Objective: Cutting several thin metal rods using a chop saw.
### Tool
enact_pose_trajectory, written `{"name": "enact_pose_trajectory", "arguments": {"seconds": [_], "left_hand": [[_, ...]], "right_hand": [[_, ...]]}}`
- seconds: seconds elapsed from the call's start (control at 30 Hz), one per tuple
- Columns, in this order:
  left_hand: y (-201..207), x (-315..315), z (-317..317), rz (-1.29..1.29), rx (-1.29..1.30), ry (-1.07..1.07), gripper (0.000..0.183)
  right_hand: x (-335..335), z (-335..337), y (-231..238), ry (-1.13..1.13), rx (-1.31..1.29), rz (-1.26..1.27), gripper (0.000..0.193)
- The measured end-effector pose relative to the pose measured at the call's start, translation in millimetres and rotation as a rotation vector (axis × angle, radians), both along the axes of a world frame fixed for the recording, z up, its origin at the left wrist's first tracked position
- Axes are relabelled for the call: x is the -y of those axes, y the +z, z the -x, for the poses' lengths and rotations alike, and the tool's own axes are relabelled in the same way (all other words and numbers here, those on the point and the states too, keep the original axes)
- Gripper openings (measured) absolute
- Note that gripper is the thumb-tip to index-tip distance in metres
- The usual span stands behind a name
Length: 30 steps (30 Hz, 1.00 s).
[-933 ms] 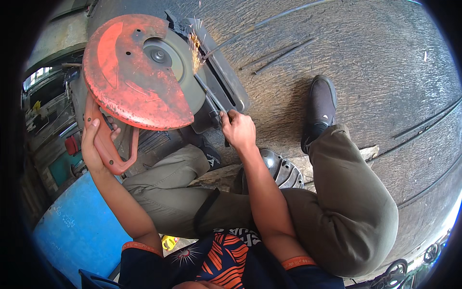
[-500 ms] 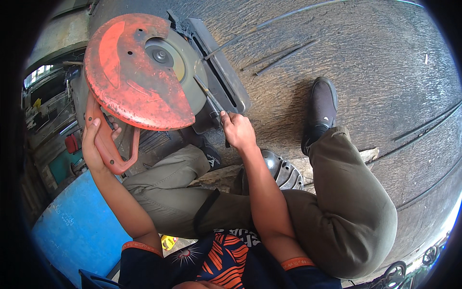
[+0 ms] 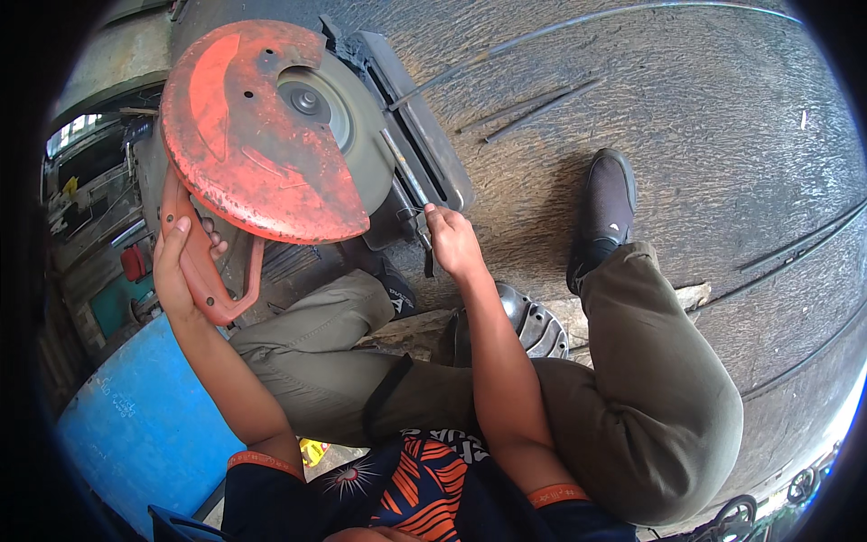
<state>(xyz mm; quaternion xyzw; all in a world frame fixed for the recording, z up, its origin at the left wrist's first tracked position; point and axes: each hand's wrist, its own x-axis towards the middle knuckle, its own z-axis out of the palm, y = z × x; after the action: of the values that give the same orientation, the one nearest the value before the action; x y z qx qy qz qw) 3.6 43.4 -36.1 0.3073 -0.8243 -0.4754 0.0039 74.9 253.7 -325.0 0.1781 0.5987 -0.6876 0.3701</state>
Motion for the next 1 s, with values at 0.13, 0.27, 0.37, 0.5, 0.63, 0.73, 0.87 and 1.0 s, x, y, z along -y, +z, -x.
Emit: {"name": "enact_pose_trajectory", "arguments": {"seconds": [0.13,0.27,0.37,0.5,0.63,0.73,0.87,1.0], "left_hand": [[-0.1,-2.6,1.0,-0.020,-0.011,0.004,0.044],[-0.4,-6.9,1.6,-0.003,-0.025,-0.002,0.045],[-0.4,-4.5,1.7,-0.018,-0.031,-0.033,0.046],[-0.9,-7.9,2.3,-0.007,-0.035,-0.023,0.047],[0.6,-10.6,1.8,0.010,-0.026,0.006,0.047],[0.9,-11.3,2.0,-0.010,-0.039,-0.003,0.047],[0.3,-10.9,2.0,-0.006,-0.034,-0.010,0.046],[-0.8,-10.1,1.2,-0.002,-0.039,0.005,0.046]], "right_hand": [[-0.1,0.4,2.5,0.036,-0.025,-0.015,0.049],[0.6,-0.5,0.8,0.050,-0.024,-0.005,0.049],[2.4,-2.4,-3.8,0.051,-0.036,0.005,0.049],[8.5,-11.2,-20.4,-0.074,-0.018,0.178,0.046],[8.0,-9.5,-19.0,-0.004,0.002,0.116,0.049],[7.5,-7.9,-15.1,0.005,0.033,0.113,0.049],[7.4,-8.9,-15.7,0.025,0.002,0.077,0.048],[7.6,-7.0,-10.2,0.047,0.013,0.047,0.047]]}}
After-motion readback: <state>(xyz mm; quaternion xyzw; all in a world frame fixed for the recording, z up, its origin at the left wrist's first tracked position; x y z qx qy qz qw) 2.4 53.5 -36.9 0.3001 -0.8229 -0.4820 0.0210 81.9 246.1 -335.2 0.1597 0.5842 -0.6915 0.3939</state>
